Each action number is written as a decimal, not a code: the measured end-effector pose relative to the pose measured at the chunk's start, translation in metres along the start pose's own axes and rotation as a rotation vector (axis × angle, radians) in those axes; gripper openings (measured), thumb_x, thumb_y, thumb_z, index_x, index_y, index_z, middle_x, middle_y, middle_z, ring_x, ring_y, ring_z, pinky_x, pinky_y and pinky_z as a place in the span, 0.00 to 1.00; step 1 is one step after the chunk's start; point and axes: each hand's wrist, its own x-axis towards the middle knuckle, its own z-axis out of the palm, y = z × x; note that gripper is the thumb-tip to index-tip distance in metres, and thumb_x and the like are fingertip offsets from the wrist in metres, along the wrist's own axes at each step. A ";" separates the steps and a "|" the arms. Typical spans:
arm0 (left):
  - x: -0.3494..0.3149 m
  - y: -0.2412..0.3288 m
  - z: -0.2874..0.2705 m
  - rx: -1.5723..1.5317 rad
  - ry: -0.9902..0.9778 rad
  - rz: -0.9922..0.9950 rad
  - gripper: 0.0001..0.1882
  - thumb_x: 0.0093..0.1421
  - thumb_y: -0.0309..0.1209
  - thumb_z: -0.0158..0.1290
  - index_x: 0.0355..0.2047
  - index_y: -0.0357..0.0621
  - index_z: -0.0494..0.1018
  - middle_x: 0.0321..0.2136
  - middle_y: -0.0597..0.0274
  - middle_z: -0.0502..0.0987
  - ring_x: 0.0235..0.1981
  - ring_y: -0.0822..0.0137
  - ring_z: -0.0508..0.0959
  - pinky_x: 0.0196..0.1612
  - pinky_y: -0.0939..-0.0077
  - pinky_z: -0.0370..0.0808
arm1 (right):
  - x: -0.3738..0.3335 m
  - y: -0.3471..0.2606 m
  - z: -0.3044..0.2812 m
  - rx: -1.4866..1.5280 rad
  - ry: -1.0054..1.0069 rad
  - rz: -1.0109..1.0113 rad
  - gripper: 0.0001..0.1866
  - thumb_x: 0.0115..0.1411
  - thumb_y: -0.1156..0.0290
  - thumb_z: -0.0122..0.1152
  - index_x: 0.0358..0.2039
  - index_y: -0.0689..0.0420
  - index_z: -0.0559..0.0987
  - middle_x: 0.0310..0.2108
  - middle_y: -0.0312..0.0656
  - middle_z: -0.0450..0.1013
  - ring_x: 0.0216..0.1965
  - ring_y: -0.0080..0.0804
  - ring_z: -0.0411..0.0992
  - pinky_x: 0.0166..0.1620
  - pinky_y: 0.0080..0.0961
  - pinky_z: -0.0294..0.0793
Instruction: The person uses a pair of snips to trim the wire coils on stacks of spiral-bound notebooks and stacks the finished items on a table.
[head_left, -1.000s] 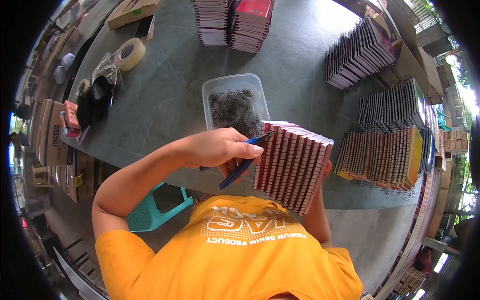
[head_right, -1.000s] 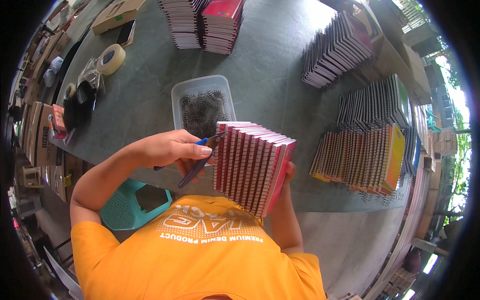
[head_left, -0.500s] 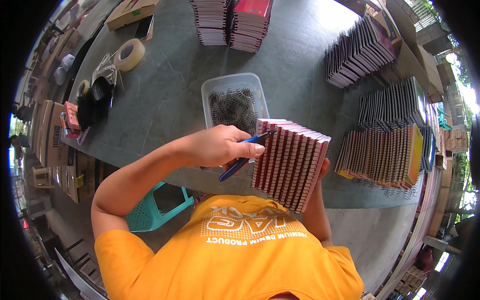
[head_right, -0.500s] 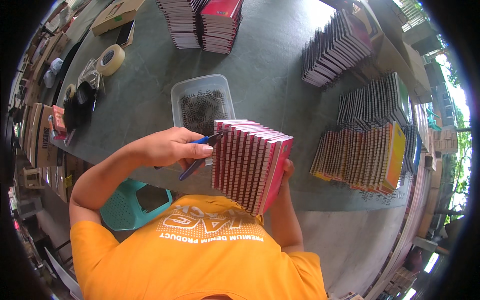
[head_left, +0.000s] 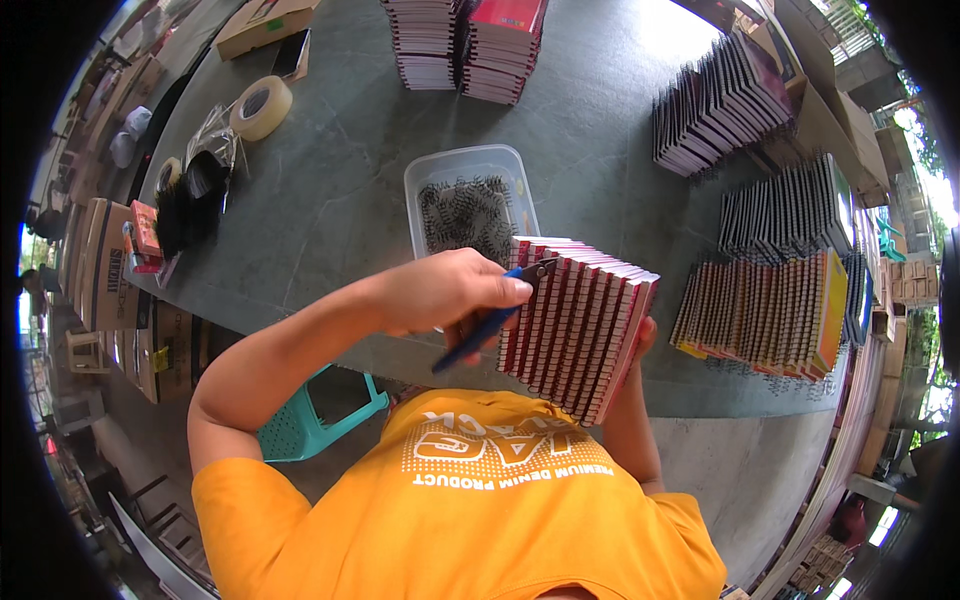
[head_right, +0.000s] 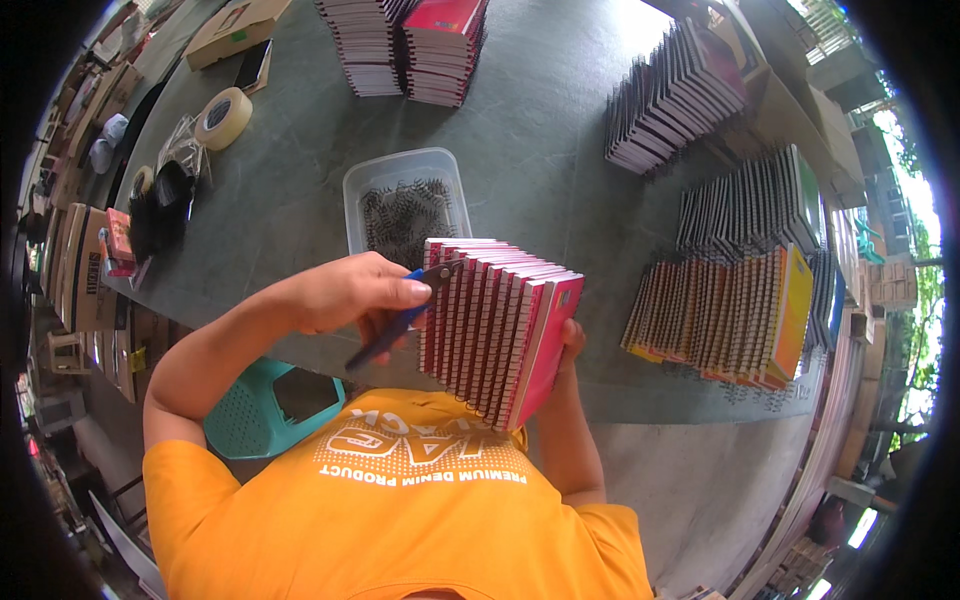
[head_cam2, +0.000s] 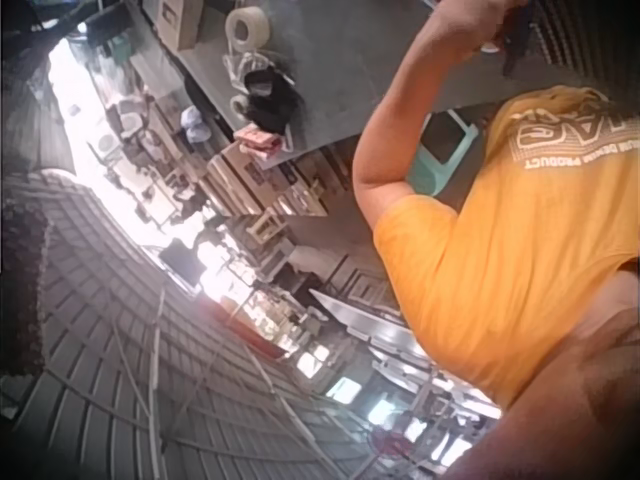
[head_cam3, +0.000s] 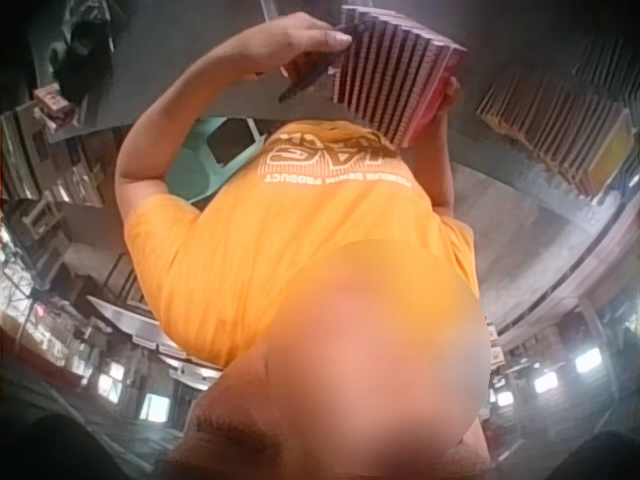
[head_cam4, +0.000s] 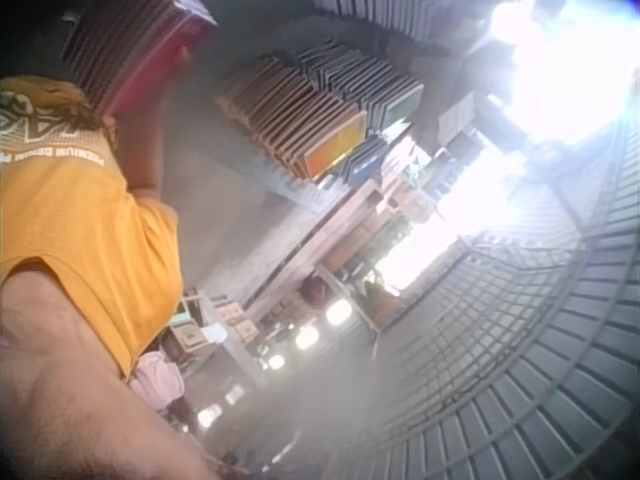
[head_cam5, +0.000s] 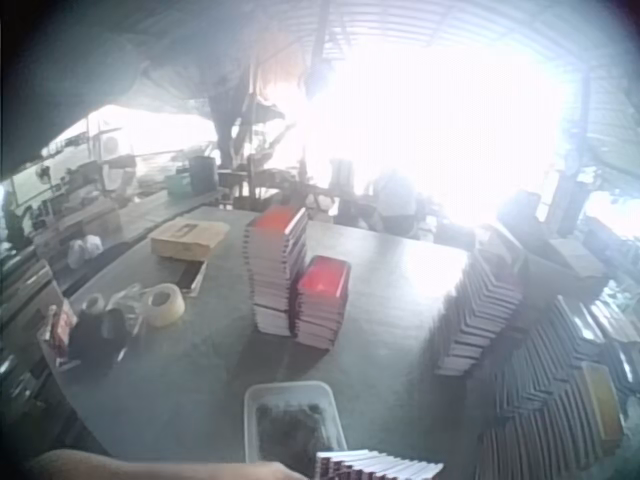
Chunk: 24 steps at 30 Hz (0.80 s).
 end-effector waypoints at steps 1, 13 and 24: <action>0.005 -0.012 0.005 0.535 0.318 0.263 0.21 0.60 0.45 0.43 0.28 0.35 0.69 0.23 0.51 0.73 0.25 0.58 0.77 0.28 0.69 0.75 | 0.001 0.001 0.004 -0.010 0.031 -0.007 0.34 0.48 0.56 0.60 0.50 0.66 0.67 0.46 0.52 0.70 0.44 0.41 0.72 0.46 0.36 0.74; 0.001 0.004 -0.001 -0.073 -0.104 -0.006 0.23 0.61 0.46 0.43 0.32 0.33 0.71 0.27 0.52 0.75 0.30 0.63 0.78 0.34 0.71 0.75 | 0.000 0.003 0.002 -0.016 0.089 0.021 0.35 0.47 0.54 0.60 0.51 0.65 0.66 0.45 0.53 0.70 0.41 0.42 0.73 0.44 0.37 0.75; 0.002 0.007 0.004 0.188 -0.050 0.091 0.26 0.61 0.49 0.41 0.32 0.34 0.71 0.27 0.54 0.75 0.28 0.65 0.76 0.32 0.72 0.75 | 0.001 0.002 0.007 -0.014 0.128 0.006 0.35 0.48 0.54 0.60 0.50 0.65 0.66 0.44 0.53 0.70 0.41 0.42 0.73 0.43 0.36 0.76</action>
